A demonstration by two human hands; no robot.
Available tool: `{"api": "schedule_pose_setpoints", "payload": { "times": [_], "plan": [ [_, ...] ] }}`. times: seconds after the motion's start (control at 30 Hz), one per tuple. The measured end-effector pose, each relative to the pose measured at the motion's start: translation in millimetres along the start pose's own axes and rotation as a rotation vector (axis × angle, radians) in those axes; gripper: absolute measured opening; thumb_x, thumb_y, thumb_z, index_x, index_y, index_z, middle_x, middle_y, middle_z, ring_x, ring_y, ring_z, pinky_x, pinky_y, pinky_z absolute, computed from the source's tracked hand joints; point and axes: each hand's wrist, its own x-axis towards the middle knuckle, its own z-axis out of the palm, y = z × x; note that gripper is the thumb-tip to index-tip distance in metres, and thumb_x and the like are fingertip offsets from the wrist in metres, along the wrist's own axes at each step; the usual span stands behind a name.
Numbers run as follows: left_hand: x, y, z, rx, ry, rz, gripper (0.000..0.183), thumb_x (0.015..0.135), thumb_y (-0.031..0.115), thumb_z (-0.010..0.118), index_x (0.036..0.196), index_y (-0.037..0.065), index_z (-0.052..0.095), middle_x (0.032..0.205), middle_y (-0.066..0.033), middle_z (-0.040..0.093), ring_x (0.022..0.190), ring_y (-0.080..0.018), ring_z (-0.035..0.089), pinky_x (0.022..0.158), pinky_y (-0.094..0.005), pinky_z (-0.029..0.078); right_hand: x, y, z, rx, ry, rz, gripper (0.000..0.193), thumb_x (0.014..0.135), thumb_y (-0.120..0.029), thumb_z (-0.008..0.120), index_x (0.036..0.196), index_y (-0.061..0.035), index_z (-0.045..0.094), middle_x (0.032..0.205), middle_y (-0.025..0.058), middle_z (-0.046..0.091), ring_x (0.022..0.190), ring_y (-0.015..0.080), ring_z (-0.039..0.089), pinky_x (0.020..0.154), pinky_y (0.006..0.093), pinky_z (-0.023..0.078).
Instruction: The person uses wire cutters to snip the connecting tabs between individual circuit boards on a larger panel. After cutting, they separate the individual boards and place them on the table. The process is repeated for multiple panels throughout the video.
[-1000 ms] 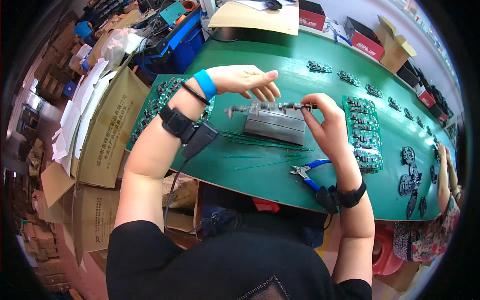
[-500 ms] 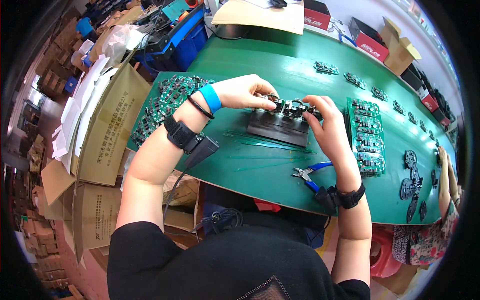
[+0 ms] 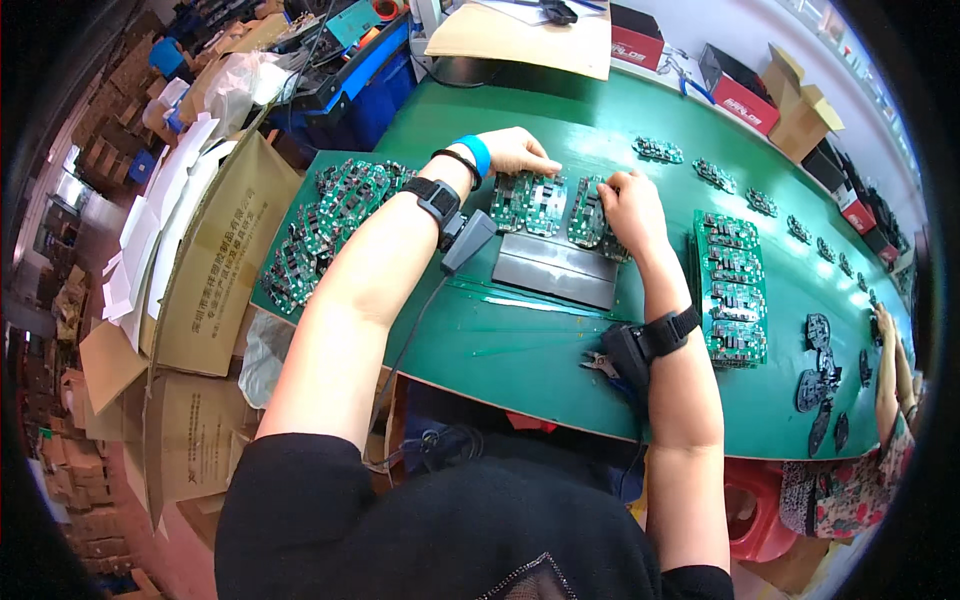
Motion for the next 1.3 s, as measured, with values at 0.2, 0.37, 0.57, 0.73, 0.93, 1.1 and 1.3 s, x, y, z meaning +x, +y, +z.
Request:
{"api": "schedule_pose_setpoints", "payload": {
  "times": [0.2, 0.37, 0.57, 0.73, 0.93, 1.1, 1.3],
  "plan": [
    [-5.8, 8.1, -13.4, -0.303, 0.263, -0.040, 0.039, 0.076, 0.041, 0.074, 0.094, 0.006, 0.069, 0.083, -0.0009, 0.062, 0.071, -0.0098, 0.048, 0.062, -0.0247, 0.037, -9.7, 0.3, -25.8, 0.258, 0.070, -0.020, 0.021, 0.079, -0.019, 0.068, 0.087, 0.0004, 0.065, 0.086, 0.0177, 0.060, 0.079, 0.0343, 0.060, 0.073, 0.0395, 0.048],
    [22.5, 0.2, -34.1, -0.650, 0.458, -0.008, 0.030, 0.076, 0.033, 0.076, 0.084, 0.006, 0.066, 0.074, -0.0021, 0.058, 0.062, -0.0126, 0.047, 0.055, -0.0312, 0.040, -46.9, -40.7, -69.6, 0.388, 0.142, -0.233, 0.014, 0.075, -0.008, 0.068, 0.084, 0.0007, 0.062, 0.081, 0.0148, 0.057, 0.073, 0.0312, 0.058, 0.067, 0.0362, 0.046],
    [83.7, 8.1, 3.2, -0.776, 0.659, -0.069, 0.026, 0.076, 0.026, 0.076, 0.079, 0.004, 0.063, 0.069, -0.0030, 0.049, 0.061, -0.0170, 0.044, 0.057, -0.0358, 0.042, -78.4, -35.6, -76.1, 0.465, 0.186, -0.145, 0.013, 0.075, -0.005, 0.069, 0.084, 0.0014, 0.063, 0.078, 0.0129, 0.058, 0.067, 0.0251, 0.058, 0.060, 0.0318, 0.046],
    [118.6, -11.6, 14.6, -0.799, 0.779, -0.135, 0.032, 0.073, 0.020, 0.080, 0.089, -0.003, 0.064, 0.083, -0.0099, 0.062, 0.068, -0.0184, 0.053, 0.063, -0.0343, 0.047, -84.4, -29.0, -72.0, 0.560, 0.176, -0.071, 0.013, 0.074, -0.005, 0.070, 0.083, 0.0018, 0.063, 0.077, 0.0118, 0.059, 0.064, 0.0213, 0.057, 0.057, 0.0301, 0.045],
    [110.4, -19.3, -6.9, -0.535, 1.132, -0.040, 0.032, 0.070, 0.024, 0.082, 0.083, -0.002, 0.069, 0.081, -0.0083, 0.067, 0.073, -0.0150, 0.059, 0.069, -0.0314, 0.048, -89.6, -23.7, -72.3, 0.589, 0.135, -0.088, 0.014, 0.074, -0.005, 0.070, 0.085, 0.0018, 0.063, 0.077, 0.0103, 0.058, 0.061, 0.0185, 0.055, 0.054, 0.0282, 0.044],
    [102.9, -63.2, -50.5, -0.545, 1.342, -0.210, 0.040, 0.087, 0.034, 0.061, 0.070, -0.002, 0.069, 0.071, -0.0115, 0.067, 0.067, -0.0216, 0.060, 0.068, -0.0349, 0.047, -88.6, -22.8, -69.7, 0.635, 0.107, -0.047, 0.015, 0.074, -0.005, 0.071, 0.085, 0.0020, 0.064, 0.076, 0.0097, 0.058, 0.061, 0.0171, 0.055, 0.054, 0.0271, 0.043],
    [96.8, -99.9, -74.2, 0.268, 1.214, -0.418, 0.051, 0.092, 0.043, 0.038, 0.088, 0.004, 0.071, 0.096, -0.0180, 0.067, 0.090, -0.0352, 0.060, 0.085, -0.0468, 0.043, -86.5, -20.5, -63.7, 0.649, 0.099, -0.037, 0.014, 0.074, -0.005, 0.071, 0.085, 0.0021, 0.064, 0.077, 0.0094, 0.059, 0.061, 0.0160, 0.055, 0.054, 0.0266, 0.043]
  ]
}}
